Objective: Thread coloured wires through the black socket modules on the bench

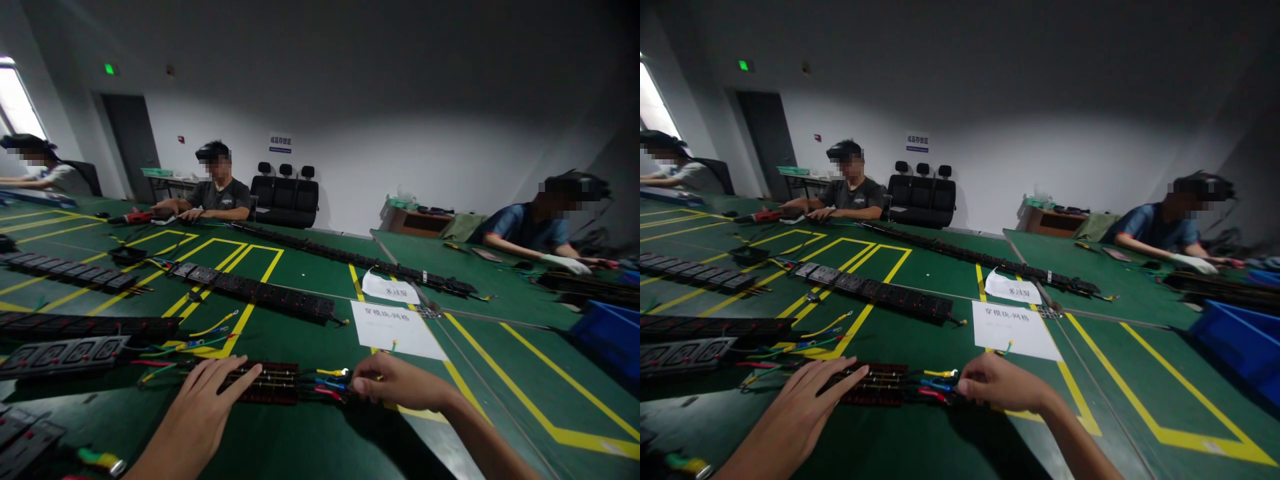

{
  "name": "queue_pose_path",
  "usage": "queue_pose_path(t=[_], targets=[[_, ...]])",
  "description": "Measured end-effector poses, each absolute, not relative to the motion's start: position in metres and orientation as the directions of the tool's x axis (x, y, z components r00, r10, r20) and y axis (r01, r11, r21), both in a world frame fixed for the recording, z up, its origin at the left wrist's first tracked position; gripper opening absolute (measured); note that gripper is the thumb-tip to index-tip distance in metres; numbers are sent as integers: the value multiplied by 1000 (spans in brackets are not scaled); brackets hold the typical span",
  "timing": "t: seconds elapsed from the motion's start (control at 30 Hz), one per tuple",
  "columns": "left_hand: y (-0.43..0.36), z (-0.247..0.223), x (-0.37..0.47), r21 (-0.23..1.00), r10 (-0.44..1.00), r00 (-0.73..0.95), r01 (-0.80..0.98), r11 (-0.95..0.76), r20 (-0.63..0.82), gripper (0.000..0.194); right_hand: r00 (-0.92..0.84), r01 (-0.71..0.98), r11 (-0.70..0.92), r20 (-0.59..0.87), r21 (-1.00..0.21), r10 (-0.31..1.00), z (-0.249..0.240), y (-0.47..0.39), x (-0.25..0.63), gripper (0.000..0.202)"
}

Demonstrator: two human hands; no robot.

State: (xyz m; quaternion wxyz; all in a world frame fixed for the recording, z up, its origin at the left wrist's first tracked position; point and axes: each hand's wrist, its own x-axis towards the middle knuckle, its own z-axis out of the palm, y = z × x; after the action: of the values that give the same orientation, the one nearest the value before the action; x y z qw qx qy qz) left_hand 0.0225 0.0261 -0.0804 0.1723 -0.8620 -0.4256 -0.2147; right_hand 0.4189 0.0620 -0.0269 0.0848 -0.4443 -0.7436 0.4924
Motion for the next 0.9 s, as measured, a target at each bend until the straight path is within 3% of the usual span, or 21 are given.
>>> queue_pose_path(t=[0.33, 0.53, 0.73, 0.9], targets=[[27, -81, 22, -123, 651, 553, 803, -584, 520, 70, -518, 616, 265, -128, -742, 846, -40, 66, 412, 24], [28, -84, 21, -114, 649, 542, 806, -581, 534, 71, -488, 621, 331, -20, -711, 872, -41, 62, 408, 19], [27, -80, 23, -110, 642, 548, 799, -591, 536, 69, -503, 629, 316, -63, -710, 862, -45, 63, 408, 23], [27, -79, 23, -93, 656, 544, 802, -590, 524, 67, -547, 608, 306, -107, -733, 831, -41, 69, 419, 39]])
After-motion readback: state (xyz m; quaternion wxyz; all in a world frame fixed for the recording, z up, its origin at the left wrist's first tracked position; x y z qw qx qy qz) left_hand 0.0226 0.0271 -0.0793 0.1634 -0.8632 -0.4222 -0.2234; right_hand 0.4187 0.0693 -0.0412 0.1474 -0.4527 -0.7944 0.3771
